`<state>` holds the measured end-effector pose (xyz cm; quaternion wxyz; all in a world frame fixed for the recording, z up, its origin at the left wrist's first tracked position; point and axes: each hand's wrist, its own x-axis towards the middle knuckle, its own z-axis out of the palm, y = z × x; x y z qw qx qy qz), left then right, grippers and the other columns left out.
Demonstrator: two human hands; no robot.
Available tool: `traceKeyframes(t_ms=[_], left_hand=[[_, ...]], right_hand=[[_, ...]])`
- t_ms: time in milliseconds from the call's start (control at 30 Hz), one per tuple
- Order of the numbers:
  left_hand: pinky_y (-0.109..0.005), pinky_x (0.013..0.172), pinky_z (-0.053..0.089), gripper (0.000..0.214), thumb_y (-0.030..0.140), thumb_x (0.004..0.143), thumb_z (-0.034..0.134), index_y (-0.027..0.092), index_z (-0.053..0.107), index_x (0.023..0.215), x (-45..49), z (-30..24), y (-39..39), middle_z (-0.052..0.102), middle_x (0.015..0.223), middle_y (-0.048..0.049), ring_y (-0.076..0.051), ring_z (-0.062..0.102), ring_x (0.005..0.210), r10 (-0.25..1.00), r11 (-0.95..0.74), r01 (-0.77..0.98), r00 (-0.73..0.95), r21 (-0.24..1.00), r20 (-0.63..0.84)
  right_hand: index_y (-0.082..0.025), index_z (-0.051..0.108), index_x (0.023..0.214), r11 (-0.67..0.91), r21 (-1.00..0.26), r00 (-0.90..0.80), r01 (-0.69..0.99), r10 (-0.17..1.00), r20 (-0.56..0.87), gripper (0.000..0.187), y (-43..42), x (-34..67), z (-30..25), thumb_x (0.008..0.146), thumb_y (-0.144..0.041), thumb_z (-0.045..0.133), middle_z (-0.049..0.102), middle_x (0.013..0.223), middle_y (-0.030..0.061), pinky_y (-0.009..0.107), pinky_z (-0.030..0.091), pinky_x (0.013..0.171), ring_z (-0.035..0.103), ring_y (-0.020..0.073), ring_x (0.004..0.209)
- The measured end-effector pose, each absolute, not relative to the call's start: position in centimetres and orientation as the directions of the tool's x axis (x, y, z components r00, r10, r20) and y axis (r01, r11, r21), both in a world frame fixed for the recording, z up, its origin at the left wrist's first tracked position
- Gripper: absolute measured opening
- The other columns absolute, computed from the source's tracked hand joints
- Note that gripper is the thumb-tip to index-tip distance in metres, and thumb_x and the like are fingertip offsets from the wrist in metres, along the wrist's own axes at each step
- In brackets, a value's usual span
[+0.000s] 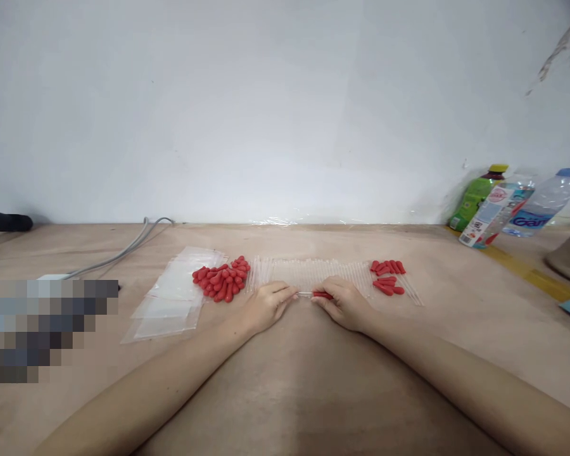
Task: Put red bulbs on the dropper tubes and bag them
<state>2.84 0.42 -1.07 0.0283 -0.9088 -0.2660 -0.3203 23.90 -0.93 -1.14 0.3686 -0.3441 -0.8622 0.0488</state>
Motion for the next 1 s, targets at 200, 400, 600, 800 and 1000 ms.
traceKeyframes(t_ms=[200, 400, 600, 800, 1000], left_hand=[[-0.024, 0.063, 0.048, 0.021, 0.020, 0.085, 0.042, 0.013, 0.060, 0.095, 3.0, -0.9, 0.3, 0.062, 0.078, -0.0071, -0.014, 0.057, 0.069, 0.449, -0.859, 0.504, 0.648, 0.096, 0.615], [-0.025, 0.064, 0.048, 0.022, 0.020, 0.085, 0.042, 0.013, 0.060, 0.095, 3.1, -0.7, 0.3, 0.063, 0.078, -0.0073, -0.015, 0.058, 0.071, 0.444, -0.858, 0.509, 0.667, 0.070, 0.598], [-0.025, 0.064, 0.048, 0.022, 0.021, 0.086, 0.041, 0.013, 0.060, 0.095, 3.1, -0.7, 0.2, 0.063, 0.079, -0.0074, -0.014, 0.058, 0.071, 0.451, -0.860, 0.504, 0.676, 0.082, 0.583], [-0.025, 0.066, 0.048, 0.024, 0.021, 0.086, 0.040, 0.014, 0.059, 0.098, 3.0, -0.7, 0.2, 0.063, 0.083, -0.0076, -0.014, 0.058, 0.073, 0.488, -0.852, 0.504, 0.669, 0.140, 0.561], [-0.027, 0.070, 0.046, 0.026, 0.025, 0.085, 0.042, 0.015, 0.055, 0.106, 3.2, -0.5, 0.2, 0.062, 0.084, -0.0064, -0.015, 0.056, 0.077, 0.522, -0.834, 0.516, 0.623, 0.196, 0.582]], right_hand=[[-0.017, 0.055, 0.078, 0.738, -0.367, -0.474, 0.566, 0.656, 0.587, 0.011, -1.1, 23.8, -1.1, 0.081, -0.024, 0.048, 0.059, 0.071, 0.0047, 0.027, 0.041, 0.063, 0.052, 0.0150, 0.068], [-0.016, 0.056, 0.078, 0.751, -0.345, -0.507, 0.562, 0.643, 0.574, 0.011, -1.0, 23.7, -1.2, 0.081, -0.023, 0.048, 0.060, 0.072, 0.0052, 0.027, 0.042, 0.063, 0.052, 0.0151, 0.069], [-0.016, 0.056, 0.080, 0.762, -0.339, -0.537, 0.552, 0.636, 0.555, 0.014, -0.9, 23.7, -1.4, 0.081, -0.026, 0.047, 0.060, 0.074, 0.0059, 0.027, 0.043, 0.064, 0.054, 0.0149, 0.070], [-0.017, 0.057, 0.080, 0.746, -0.391, -0.540, 0.538, 0.662, 0.520, 0.014, -0.7, 23.7, -0.9, 0.081, -0.028, 0.048, 0.061, 0.075, 0.0056, 0.027, 0.044, 0.064, 0.055, 0.0154, 0.071], [-0.018, 0.058, 0.086, 0.600, -0.691, -0.326, 0.404, 0.800, 0.504, 0.018, -0.3, 24.0, 0.1, 0.076, -0.032, 0.054, 0.063, 0.079, 0.0040, 0.028, 0.046, 0.068, 0.058, 0.0150, 0.073]])
